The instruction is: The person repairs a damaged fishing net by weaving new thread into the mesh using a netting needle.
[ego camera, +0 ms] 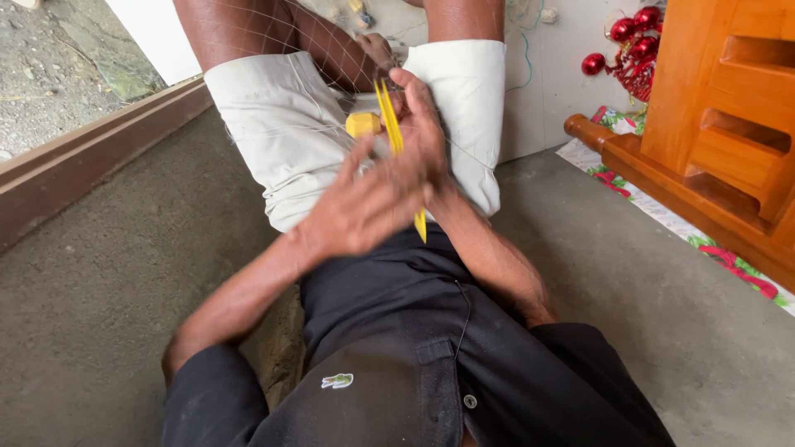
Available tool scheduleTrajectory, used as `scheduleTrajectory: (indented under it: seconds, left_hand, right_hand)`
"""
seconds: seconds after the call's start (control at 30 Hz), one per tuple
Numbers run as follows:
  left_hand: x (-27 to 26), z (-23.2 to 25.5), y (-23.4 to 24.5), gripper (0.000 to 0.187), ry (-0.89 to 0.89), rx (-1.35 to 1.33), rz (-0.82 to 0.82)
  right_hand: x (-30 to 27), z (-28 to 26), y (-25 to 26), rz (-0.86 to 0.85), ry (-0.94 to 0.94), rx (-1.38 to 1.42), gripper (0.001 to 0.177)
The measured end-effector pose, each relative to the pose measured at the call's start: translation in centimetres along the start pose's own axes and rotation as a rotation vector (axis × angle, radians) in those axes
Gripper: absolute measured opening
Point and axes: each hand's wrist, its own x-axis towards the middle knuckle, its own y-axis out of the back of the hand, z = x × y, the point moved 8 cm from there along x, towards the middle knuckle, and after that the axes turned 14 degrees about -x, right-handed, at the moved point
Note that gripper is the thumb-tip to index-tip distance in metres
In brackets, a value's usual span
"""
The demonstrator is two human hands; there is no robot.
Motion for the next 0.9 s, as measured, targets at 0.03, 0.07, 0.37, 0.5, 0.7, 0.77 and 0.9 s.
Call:
scheduleTrajectory:
  seconds: [0.03, 0.07, 0.37, 0.5, 0.7, 0.77, 0.9]
  left_hand:
    - [0.3, 2.5, 2.5, 0.034, -0.065, -0.064, 0.137]
    - [0.4, 5.0, 4.9, 0.013, -0.131, -0.127, 0.274]
    - [-3.4, -1.1, 8.6, 0.024, 0.648, -0.395, 0.696]
    - [-4.2, -2.0, 8.9, 0.028, 0.793, -0.349, 0.512]
    - [-7.6, -2.9, 6.6, 0.029, 0.991, -0.268, 0.246]
    - [-7.2, -2.1, 7.2, 0.022, 0.905, -0.211, 0.227]
    - [-9.3, -1.7, 6.7, 0.032, 0.924, -0.199, 0.182]
  right_hand:
    - [-0.2, -0.1, -0.3, 0.04, -0.026, 0.157, 0.036]
    - [-0.5, -0.2, -0.7, 0.08, -0.052, 0.314, 0.029]
    - [-0.3, 0.7, -0.2, 0.228, -0.1, 0.176, 0.031]
    - [-0.1, 0.5, -0.1, 0.231, -0.118, 0.121, 0.032]
    - [0.5, 1.8, 1.3, 0.309, -0.107, -0.007, 0.018]
    - [0.8, 0.6, 0.0, 0.195, -0.081, 0.135, 0.017]
    - [0.9, 0.9, 0.3, 0.197, -0.099, 0.109, 0.021]
